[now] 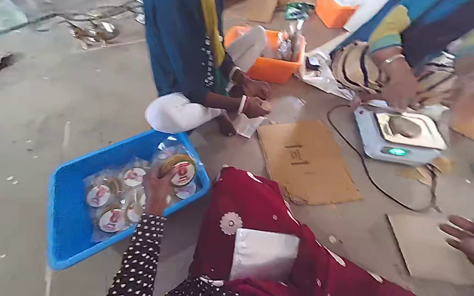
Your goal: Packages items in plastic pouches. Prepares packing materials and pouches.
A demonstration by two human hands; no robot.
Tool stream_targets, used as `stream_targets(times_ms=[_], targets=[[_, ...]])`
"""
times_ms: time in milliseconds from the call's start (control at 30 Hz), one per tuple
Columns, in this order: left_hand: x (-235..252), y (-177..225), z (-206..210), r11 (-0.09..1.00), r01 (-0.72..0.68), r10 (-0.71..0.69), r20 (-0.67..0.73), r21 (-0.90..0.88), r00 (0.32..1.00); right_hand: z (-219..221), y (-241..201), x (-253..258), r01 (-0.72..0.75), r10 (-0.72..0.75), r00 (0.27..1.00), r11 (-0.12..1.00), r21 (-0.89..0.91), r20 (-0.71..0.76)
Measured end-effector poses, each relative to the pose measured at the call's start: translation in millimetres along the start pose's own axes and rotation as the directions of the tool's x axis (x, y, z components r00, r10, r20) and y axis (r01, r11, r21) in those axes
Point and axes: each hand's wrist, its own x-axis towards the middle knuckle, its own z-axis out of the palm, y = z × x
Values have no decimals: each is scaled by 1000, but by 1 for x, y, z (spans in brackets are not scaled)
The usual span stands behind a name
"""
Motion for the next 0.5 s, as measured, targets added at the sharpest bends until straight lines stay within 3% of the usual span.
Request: stream_targets(times_ms=[67, 133, 233, 300, 367, 433, 500], targets=[[4, -24, 2, 970, 244, -243, 90, 0, 966, 9, 0, -7, -57, 56, 994, 998, -12, -91], [6, -40, -2, 923, 323, -359, 162, 210, 919, 15, -1, -10, -48, 37, 989, 996, -72, -141], [12, -51, -19, 752, 75, -304, 243, 655, 921, 15, -9, -17, -113, 85, 982, 980, -163, -171], [18, -50, -31, 636, -135, -250, 368, 760, 896, 13, -16, -21, -168, 122, 972, 959, -229, -202], [27, -48, -34, 567, -239, -294, 465, 788, 835, 3, 2, -32, -182, 141, 974, 954, -240, -175], [29, -46, -28, 593, -230, -293, 473, 772, 831, 4, 11, -35, -242, 212, 960, 956, -165, -182], [20, -38, -20, 694, -199, -117, 381, 692, 917, 14, 7, -32, -362, 335, 916, 927, -98, -222]])
